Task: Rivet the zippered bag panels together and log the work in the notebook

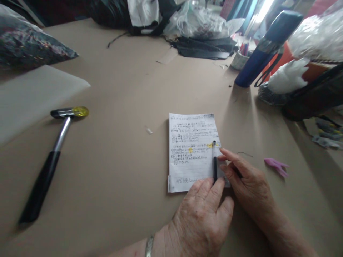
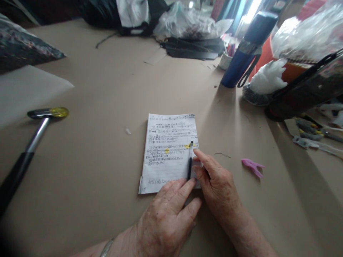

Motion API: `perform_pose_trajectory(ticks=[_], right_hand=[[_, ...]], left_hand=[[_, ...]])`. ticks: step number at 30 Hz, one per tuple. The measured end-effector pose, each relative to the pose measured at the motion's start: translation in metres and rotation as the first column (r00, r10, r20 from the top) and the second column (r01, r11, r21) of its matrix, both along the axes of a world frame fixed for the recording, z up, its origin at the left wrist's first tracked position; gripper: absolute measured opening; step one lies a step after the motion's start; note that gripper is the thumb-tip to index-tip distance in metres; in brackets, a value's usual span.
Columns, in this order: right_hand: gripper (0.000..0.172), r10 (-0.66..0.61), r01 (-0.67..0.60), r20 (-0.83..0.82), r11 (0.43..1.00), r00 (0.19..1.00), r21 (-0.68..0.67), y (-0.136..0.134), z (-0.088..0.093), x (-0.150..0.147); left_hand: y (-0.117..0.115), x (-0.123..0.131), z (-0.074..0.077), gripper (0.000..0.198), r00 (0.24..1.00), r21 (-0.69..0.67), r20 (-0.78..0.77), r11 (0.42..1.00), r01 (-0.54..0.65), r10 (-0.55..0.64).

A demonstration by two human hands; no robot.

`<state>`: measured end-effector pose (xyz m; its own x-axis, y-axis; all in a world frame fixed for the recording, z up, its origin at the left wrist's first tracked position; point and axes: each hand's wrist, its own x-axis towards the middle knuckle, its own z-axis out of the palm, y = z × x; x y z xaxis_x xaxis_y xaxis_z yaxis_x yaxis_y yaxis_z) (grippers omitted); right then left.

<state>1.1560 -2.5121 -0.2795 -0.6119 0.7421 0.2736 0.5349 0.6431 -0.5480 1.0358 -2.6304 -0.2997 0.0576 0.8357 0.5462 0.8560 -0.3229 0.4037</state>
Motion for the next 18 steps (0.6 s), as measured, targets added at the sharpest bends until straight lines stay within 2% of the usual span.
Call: perform_pose_trajectory(ticks=[5, 9, 14, 18], right_hand=[[0.028, 0.07, -0.07, 0.025, 0.998, 0.997, -0.004, -0.0016, 0.0024, -0.0009], [0.02, 0.128, -0.127, 0.042, 0.992, 0.991, -0.026, -0.0025, 0.0033, -0.0001], [0.02, 0.103, -0.102, 0.022, 0.994, 0.994, -0.035, -0.0039, 0.0017, 0.0008], [0.022, 0.021, -0.021, -0.006, 0.999, 1.0, 0.027, -0.0073, 0.0027, -0.0005]], left_hand=[[-0.0002, 0.0002, -0.0024, 0.026, 0.999, -0.027, -0.04, 0.999, 0.019, -0.02], [0.0003, -0.0026, -0.0026, 0.03, 0.997, 0.002, -0.066, 1.0, 0.03, -0.03], [0.0044, -0.0067, 0.0022, 0.033, 0.999, 0.044, -0.048, 0.999, -0.023, 0.025], [0.0044, -0.0073, 0.0032, 0.036, 0.999, 0.025, -0.043, 0.999, -0.02, 0.021]])
